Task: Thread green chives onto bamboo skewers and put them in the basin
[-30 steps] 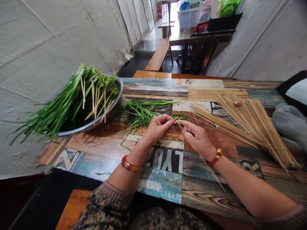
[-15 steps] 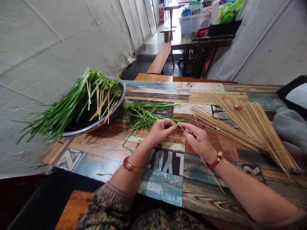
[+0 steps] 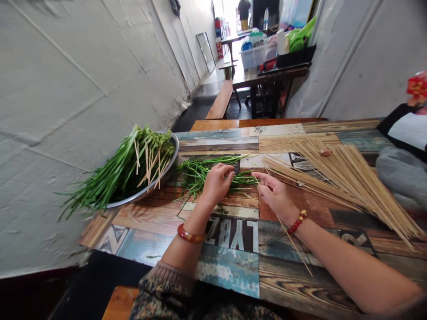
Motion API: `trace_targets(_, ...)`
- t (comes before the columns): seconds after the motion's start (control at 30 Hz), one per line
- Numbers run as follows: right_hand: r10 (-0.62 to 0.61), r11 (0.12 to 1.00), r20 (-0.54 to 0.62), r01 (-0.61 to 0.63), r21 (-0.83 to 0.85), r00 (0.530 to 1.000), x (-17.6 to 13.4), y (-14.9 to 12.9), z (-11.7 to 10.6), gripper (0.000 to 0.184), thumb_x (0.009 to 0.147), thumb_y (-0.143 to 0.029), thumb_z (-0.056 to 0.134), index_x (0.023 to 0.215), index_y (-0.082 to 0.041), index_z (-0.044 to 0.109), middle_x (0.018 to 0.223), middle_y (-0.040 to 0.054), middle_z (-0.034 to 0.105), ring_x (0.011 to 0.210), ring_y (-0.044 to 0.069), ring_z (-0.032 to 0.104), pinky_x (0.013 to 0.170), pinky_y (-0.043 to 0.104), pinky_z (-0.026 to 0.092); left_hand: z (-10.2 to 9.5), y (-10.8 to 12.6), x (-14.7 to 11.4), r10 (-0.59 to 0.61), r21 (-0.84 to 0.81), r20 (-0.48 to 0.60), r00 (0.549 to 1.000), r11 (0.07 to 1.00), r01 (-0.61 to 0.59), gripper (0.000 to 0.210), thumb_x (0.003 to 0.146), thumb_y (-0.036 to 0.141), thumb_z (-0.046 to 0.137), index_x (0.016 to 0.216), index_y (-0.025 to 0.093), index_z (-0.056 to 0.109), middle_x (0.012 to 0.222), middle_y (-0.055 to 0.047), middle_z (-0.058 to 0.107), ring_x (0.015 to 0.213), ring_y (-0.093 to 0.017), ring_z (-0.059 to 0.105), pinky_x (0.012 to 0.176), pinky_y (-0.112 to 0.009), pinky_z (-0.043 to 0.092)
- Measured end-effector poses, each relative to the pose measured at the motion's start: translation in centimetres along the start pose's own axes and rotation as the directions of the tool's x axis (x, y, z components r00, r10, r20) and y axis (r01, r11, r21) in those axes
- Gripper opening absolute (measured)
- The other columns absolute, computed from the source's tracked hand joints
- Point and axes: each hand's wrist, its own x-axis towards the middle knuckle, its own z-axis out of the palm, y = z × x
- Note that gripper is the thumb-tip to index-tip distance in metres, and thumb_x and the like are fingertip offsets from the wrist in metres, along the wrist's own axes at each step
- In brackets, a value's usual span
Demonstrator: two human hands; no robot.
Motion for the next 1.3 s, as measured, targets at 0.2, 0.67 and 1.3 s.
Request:
trace_targets(0.2, -0.09, 0.995, -0.016, 0.089, -0.04, 0.996, 0.4, 0.3, 0.1, 0.042, 0.075, -0.02, 0.046, 0.112, -0.013, 0.065, 0.06, -0.0042, 0.047, 0.05, 0.01, 0.038, 0.046, 0.022, 0.031, 0.6, -0.9, 5.3, -0.042, 0.385, 0.153, 0.987, 0.923, -0.02, 0.024, 0.085, 0.026, 0.055, 0.103, 0.018, 0.068, 0.106, -0.01, 0.064, 0.1, -0.023, 0.058, 0.089, -0.034, 0.043)
trace_targets(0.67, -0.206, 0.974, -0.065, 0.198, -0.113, 0.976, 0.7, -0.3, 0.1, 0.043, 0.072, -0.019, 0.044, 0.106, -0.01, 0.068, 0.058, -0.0033, 0.051, 0.051, 0.01, 0.041, 0.05, 0.023, 0.034, -3.2, -1.6, 5.7, -0.049, 0.399, 0.174, 0.983, 0.916, -0.025, 0.022, 0.081, 0.027, 0.053, 0.086, 0.019, 0.073, 0.082, -0.006, 0.067, 0.076, -0.017, 0.059, 0.071, -0.027, 0.042)
trace_targets(1.3, -0.182, 0.983, 0.013, 0.182, -0.036, 0.983, -0.2, 0.5, -0.1, 0.042, 0.076, -0.019, 0.045, 0.114, -0.012, 0.062, 0.061, -0.0046, 0.053, 0.047, 0.009, 0.046, 0.048, 0.022, 0.038, -6.5, 3.9, 2.3, 0.126, 0.328, 0.095, 0.988, 0.933, -0.15, 0.032, 0.094, 0.034, 0.041, 0.103, 0.018, 0.068, 0.098, -0.009, 0.065, 0.088, -0.019, 0.061, 0.077, -0.028, 0.043)
